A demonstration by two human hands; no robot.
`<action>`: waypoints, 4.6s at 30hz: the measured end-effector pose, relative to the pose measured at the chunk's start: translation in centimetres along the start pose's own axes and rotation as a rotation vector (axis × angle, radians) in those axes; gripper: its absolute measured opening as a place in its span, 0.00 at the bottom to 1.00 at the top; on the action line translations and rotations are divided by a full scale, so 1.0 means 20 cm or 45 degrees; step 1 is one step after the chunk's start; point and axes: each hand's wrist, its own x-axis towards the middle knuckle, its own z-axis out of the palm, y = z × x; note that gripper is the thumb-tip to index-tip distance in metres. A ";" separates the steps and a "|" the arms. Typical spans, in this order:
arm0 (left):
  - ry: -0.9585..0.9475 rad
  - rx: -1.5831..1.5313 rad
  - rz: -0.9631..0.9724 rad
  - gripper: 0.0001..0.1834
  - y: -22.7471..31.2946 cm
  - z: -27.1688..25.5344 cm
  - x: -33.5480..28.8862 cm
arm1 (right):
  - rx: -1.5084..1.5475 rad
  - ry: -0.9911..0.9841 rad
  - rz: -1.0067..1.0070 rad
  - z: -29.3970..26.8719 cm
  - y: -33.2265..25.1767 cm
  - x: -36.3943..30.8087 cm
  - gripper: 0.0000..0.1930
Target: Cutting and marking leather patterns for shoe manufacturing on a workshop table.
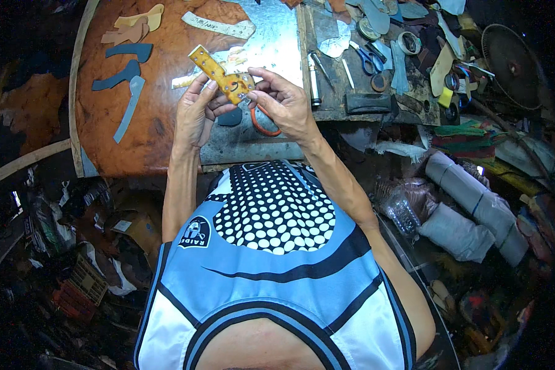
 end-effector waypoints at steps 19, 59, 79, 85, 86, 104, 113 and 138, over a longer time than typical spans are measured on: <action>-0.008 0.002 0.139 0.19 0.09 -0.04 0.04 | 0.069 -0.007 0.005 0.01 0.01 -0.01 0.20; 0.116 0.166 -0.081 0.10 -0.11 -0.14 0.06 | -1.152 0.332 -0.177 -0.17 0.17 -0.07 0.10; 0.103 1.030 -0.503 0.18 -0.16 -0.23 0.02 | -0.281 0.216 0.171 -0.25 0.15 0.09 0.05; 0.092 1.106 -0.529 0.19 -0.17 -0.22 0.03 | -0.429 0.014 0.021 0.05 0.29 0.07 0.10; 0.095 1.090 -0.503 0.20 -0.18 -0.23 0.03 | -0.426 0.009 0.023 0.05 0.29 0.07 0.10; 0.101 1.047 -0.444 0.22 -0.16 -0.20 0.00 | -0.895 -0.158 -0.380 0.03 0.24 0.07 0.08; 0.128 0.852 -0.484 0.22 -0.18 -0.23 0.01 | -1.519 0.168 -0.085 -0.23 -0.07 0.02 0.12; 0.072 0.771 -0.106 0.20 -0.02 -0.11 0.09 | -1.577 -0.126 0.044 -0.14 0.22 -0.11 0.29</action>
